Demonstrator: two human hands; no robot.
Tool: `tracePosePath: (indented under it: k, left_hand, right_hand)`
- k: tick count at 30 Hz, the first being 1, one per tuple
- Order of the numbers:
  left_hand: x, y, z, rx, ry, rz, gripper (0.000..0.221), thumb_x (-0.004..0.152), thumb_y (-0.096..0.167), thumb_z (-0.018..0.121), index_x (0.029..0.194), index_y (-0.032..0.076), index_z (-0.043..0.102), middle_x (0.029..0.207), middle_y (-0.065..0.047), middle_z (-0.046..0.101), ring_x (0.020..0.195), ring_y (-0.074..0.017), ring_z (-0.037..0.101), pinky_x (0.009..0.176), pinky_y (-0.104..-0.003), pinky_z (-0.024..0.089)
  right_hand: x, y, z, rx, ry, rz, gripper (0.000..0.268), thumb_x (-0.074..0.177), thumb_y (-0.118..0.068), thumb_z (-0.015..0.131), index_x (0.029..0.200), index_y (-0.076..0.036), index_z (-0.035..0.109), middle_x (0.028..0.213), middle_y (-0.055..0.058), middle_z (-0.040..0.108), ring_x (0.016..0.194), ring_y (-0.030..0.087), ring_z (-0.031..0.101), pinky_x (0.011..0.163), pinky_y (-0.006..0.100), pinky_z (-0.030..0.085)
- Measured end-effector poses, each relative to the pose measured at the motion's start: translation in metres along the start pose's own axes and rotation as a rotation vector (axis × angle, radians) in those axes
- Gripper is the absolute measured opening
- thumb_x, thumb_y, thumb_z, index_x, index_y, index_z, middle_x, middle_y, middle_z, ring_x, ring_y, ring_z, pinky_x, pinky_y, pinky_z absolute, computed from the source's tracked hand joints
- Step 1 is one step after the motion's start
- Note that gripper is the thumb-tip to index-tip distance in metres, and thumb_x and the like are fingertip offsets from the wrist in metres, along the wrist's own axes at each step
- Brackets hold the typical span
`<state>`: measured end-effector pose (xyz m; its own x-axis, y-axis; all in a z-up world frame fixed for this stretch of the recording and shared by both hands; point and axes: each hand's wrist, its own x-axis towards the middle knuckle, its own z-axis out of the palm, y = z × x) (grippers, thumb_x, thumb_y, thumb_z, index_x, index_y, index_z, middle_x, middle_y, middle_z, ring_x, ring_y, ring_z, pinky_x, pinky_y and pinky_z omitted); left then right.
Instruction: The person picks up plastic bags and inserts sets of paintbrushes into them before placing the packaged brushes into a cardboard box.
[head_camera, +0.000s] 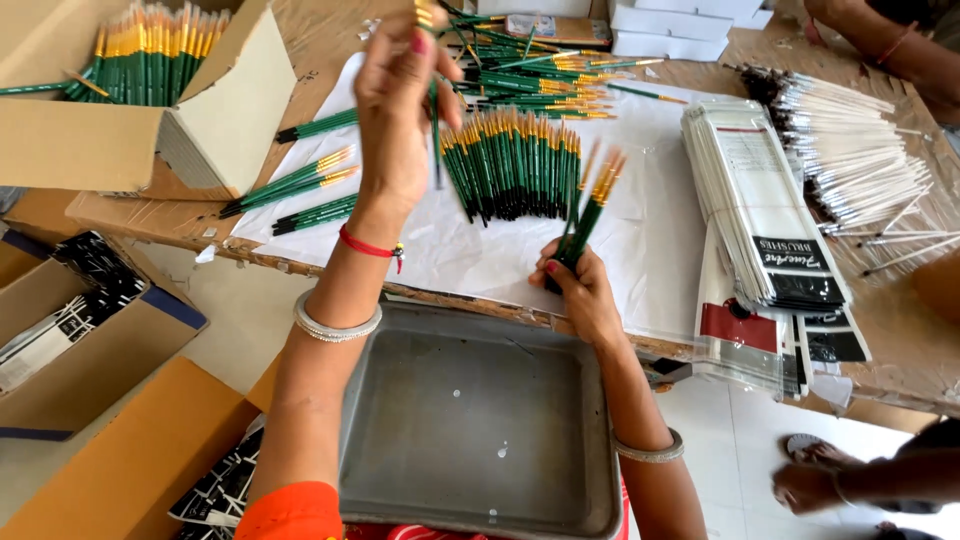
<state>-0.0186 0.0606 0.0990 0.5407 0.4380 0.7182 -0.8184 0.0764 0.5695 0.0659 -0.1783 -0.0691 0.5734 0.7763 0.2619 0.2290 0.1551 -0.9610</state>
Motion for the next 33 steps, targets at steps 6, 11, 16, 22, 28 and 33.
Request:
tracePosePath:
  k: [6, 11, 16, 22, 28, 33]
  left_hand:
    - [-0.028, -0.063, -0.035, 0.756, -0.708, -0.565, 0.019, 0.095, 0.017, 0.066, 0.11, 0.01, 0.075, 0.089, -0.004, 0.078, 0.063, -0.0084, 0.068, 0.053, -0.026, 0.056]
    - [-0.016, -0.065, -0.02, 1.199, -1.083, -0.561, 0.016, 0.085, 0.013, 0.075, 0.1, 0.014, 0.08, 0.088, -0.005, 0.08, 0.077, -0.0171, 0.075, 0.069, -0.038, 0.058]
    - [0.079, -0.093, -0.007, 1.458, -0.725, 0.129, 0.022, 0.089, 0.003, 0.069, 0.104, 0.016, 0.079, 0.105, -0.006, 0.079, 0.104, -0.0265, 0.071, 0.1, -0.056, 0.044]
    - [0.071, -0.082, 0.031, 0.995, -0.568, 0.054, 0.022, 0.103, 0.021, 0.062, 0.116, 0.011, 0.076, 0.114, -0.006, 0.078, 0.102, -0.022, 0.077, 0.097, -0.044, 0.056]
    - [-0.017, -0.088, 0.043, 0.157, -0.632, -0.523, 0.049, 0.105, 0.04, 0.054, 0.124, -0.003, 0.069, 0.11, -0.011, 0.079, 0.102, -0.0178, 0.078, 0.093, -0.03, 0.064]
    - [-0.049, -0.094, 0.053, 0.238, -0.637, -0.424, 0.039, 0.097, 0.02, 0.072, 0.121, -0.01, 0.068, 0.106, -0.016, 0.077, 0.098, -0.0196, 0.075, 0.09, -0.032, 0.063]
  right_hand:
    - [0.002, 0.011, -0.005, 0.163, 0.429, -0.032, 0.026, 0.098, 0.012, 0.046, 0.118, -0.003, 0.052, 0.104, 0.007, 0.06, 0.087, 0.016, 0.062, 0.083, 0.033, 0.054]
    - [-0.002, 0.006, -0.003, 0.209, 0.563, -0.139, 0.024, 0.1, 0.012, 0.045, 0.118, -0.003, 0.052, 0.106, 0.008, 0.063, 0.095, 0.015, 0.065, 0.09, 0.031, 0.055]
    - [0.001, -0.009, 0.004, 0.147, 0.432, -0.079, 0.02, 0.1, 0.012, 0.049, 0.112, 0.001, 0.058, 0.105, 0.012, 0.07, 0.099, 0.021, 0.073, 0.093, 0.035, 0.059]
    - [0.001, -0.008, 0.001, 0.207, 0.303, -0.035, 0.019, 0.096, 0.013, 0.056, 0.111, 0.005, 0.064, 0.108, 0.015, 0.075, 0.104, 0.022, 0.074, 0.1, 0.036, 0.06]
    - [0.001, -0.013, 0.0, 0.167, 0.225, 0.066, 0.02, 0.092, 0.013, 0.062, 0.11, 0.007, 0.068, 0.102, 0.014, 0.077, 0.097, 0.018, 0.074, 0.093, 0.031, 0.06]
    - [0.001, -0.017, 0.002, 0.103, 0.196, 0.055, 0.017, 0.093, 0.011, 0.065, 0.109, 0.008, 0.07, 0.099, 0.014, 0.078, 0.092, 0.016, 0.073, 0.09, 0.03, 0.061]
